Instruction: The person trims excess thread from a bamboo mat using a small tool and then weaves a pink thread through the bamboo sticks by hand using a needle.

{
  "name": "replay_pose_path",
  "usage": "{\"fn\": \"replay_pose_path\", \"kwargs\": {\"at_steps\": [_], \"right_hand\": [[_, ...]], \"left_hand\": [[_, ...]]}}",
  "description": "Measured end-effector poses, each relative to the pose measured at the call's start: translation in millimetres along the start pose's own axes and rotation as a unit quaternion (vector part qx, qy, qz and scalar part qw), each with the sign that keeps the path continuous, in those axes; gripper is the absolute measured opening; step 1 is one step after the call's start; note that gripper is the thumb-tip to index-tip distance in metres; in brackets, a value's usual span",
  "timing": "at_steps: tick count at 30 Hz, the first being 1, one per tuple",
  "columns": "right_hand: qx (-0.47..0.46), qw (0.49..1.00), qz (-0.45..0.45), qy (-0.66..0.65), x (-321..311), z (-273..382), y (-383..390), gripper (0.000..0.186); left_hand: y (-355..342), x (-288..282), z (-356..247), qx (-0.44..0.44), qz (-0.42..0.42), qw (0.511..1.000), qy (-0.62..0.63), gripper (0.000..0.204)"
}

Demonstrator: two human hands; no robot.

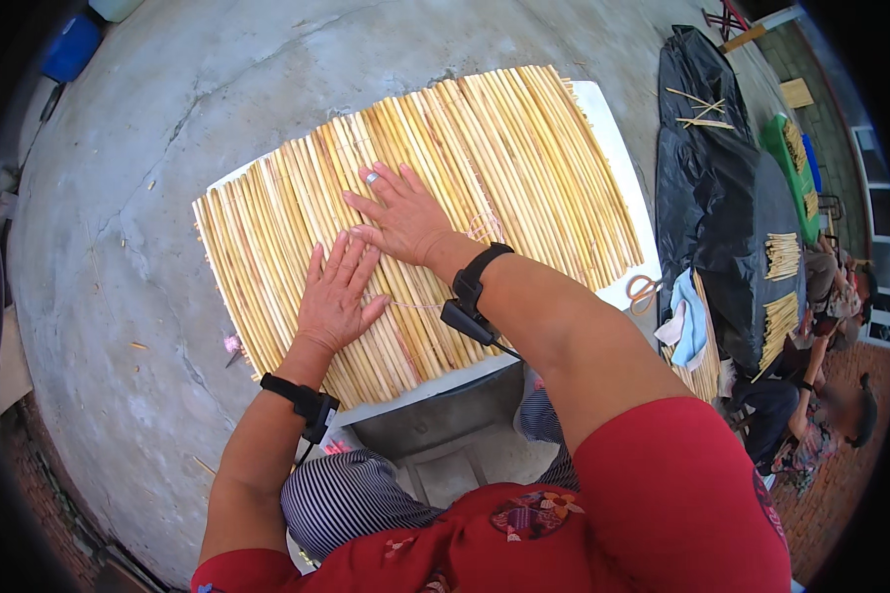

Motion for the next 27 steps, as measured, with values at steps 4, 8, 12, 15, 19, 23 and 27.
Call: {"fn": "replay_pose_path", "kwargs": {"at_steps": [4,8,12,15,19,23,27], "right_hand": [[-0.031,0.999,0.017,-0.012,-7.0,-11.9,-5.2,0.056],[-0.080,0.995,0.058,-0.001,-12.7,-21.9,-9.8,0.059],[-0.074,0.996,0.045,0.029,-11.3,-23.2,-12.9,0.059],[-0.090,0.995,-0.004,0.030,-10.5,-23.5,-15.6,0.059],[-0.104,0.994,-0.016,0.010,-10.5,-30.5,-21.3,0.057],[-0.088,0.993,0.005,-0.082,-16.1,-41.3,-46.1,0.050],[-0.093,0.988,-0.091,-0.088,-12.7,-36.7,-53.5,0.046]], "left_hand": [[0.5,-2.1,0.8,0.002,-0.004,1.000,0.008,0.073],[2.9,-1.1,0.0,0.003,-0.005,1.000,0.015,0.073],[1.2,-3.1,0.4,0.004,-0.004,1.000,0.004,0.073],[0.4,-3.9,1.2,0.002,-0.003,1.000,0.005,0.073],[1.1,-3.8,0.9,0.002,-0.002,1.000,0.013,0.072],[1.0,-4.4,0.1,0.003,-0.003,1.000,0.018,0.073],[1.6,-3.9,1.7,0.008,-0.009,1.000,0.014,0.074]]}}
Point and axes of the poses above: each hand's wrist, its own y-axis away from the middle knuckle, its own x-axis out of the palm, z = x × y, the point moved 1 cm from there along -y, towards the middle knuckle, and after that the axes turned 10 degrees about z, right-handed, at the moved point
